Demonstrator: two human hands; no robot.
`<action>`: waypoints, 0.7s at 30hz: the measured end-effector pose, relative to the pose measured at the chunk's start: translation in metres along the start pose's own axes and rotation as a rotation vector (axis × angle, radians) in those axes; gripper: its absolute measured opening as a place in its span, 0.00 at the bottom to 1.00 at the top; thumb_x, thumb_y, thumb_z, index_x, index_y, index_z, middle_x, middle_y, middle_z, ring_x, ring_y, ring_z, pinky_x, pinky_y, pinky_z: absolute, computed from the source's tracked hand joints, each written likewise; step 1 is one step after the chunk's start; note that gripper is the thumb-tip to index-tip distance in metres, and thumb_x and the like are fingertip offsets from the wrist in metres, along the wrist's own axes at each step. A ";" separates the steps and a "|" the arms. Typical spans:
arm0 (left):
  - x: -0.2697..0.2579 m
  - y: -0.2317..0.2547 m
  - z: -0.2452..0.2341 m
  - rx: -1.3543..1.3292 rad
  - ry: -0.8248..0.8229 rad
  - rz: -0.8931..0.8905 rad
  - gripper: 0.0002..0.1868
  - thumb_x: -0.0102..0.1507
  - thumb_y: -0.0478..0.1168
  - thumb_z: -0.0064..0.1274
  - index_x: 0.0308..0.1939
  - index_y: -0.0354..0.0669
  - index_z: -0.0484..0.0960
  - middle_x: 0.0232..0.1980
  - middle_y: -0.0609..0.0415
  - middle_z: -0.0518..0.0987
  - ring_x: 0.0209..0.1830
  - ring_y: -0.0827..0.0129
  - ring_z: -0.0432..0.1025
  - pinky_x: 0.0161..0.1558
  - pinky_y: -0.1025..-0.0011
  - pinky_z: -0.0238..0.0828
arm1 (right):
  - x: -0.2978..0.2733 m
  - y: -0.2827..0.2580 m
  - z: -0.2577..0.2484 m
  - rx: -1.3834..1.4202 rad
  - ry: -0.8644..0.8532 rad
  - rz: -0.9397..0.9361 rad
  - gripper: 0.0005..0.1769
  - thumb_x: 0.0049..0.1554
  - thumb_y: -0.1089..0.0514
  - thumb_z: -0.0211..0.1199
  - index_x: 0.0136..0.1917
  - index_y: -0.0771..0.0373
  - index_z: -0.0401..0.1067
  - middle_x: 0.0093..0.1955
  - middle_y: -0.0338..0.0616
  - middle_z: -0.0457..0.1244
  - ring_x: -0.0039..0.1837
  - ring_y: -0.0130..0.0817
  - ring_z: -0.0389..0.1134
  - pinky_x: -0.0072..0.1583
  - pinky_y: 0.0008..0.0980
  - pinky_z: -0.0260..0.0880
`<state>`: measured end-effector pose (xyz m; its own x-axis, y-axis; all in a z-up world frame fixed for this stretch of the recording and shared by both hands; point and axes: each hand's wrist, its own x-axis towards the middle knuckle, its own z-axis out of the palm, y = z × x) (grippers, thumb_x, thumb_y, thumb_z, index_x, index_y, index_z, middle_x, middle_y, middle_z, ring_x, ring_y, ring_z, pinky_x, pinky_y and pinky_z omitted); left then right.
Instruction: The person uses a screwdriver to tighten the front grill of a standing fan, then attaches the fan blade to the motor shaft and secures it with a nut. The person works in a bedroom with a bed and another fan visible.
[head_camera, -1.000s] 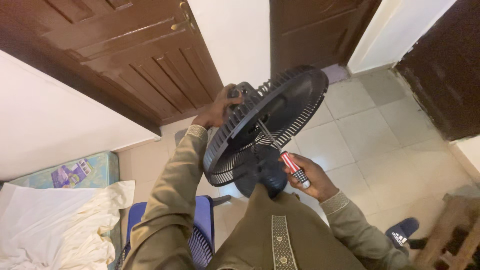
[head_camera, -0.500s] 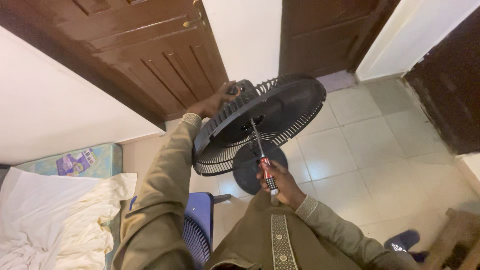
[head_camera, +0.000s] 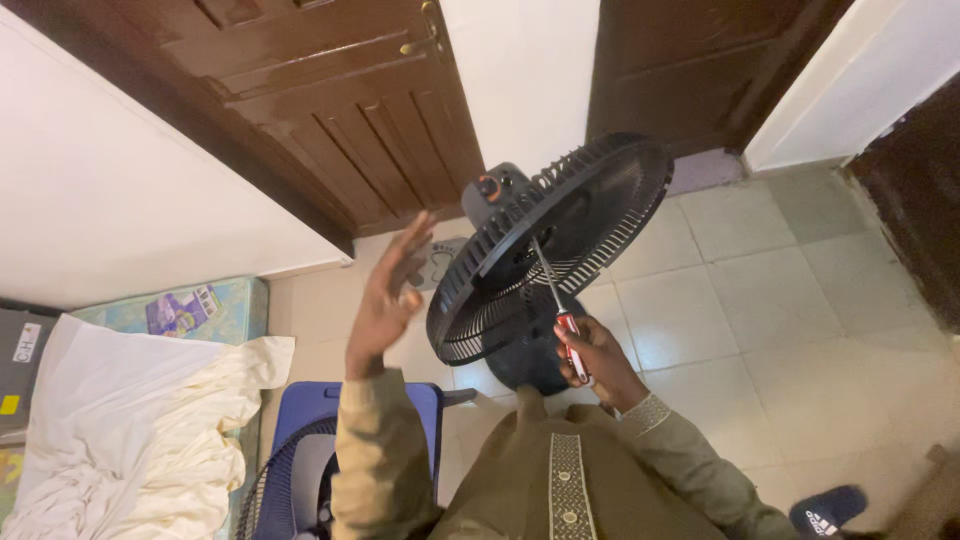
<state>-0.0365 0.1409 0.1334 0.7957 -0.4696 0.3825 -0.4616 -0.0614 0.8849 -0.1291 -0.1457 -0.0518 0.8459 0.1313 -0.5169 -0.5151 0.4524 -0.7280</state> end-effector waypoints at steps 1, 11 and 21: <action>-0.015 0.007 0.015 0.090 0.051 -0.053 0.57 0.55 0.65 0.60 0.81 0.44 0.55 0.81 0.44 0.61 0.80 0.52 0.57 0.73 0.49 0.57 | -0.002 -0.004 0.000 -0.035 0.009 -0.041 0.18 0.59 0.49 0.63 0.56 0.60 0.64 0.36 0.42 0.63 0.29 0.31 0.63 0.28 0.30 0.57; -0.071 -0.068 0.076 0.364 0.686 -0.147 0.37 0.51 0.14 0.36 0.64 0.32 0.74 0.62 0.40 0.79 0.68 0.54 0.73 0.70 0.66 0.64 | 0.006 0.005 -0.033 0.180 -0.269 0.025 0.29 0.66 0.41 0.49 0.61 0.68 0.72 0.35 0.42 0.64 0.32 0.28 0.64 0.31 0.28 0.64; -0.025 -0.152 0.009 0.381 0.648 -0.056 0.35 0.52 0.14 0.34 0.62 0.29 0.75 0.58 0.38 0.80 0.61 0.58 0.75 0.64 0.70 0.68 | 0.026 0.017 -0.003 0.038 -0.029 -0.175 0.19 0.63 0.51 0.63 0.59 0.65 0.65 0.38 0.48 0.66 0.31 0.32 0.65 0.31 0.31 0.64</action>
<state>0.0106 0.1539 -0.0131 0.8388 0.1483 0.5238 -0.4238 -0.4260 0.7993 -0.1161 -0.1374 -0.0792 0.9262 0.0724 -0.3700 -0.3541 0.5036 -0.7880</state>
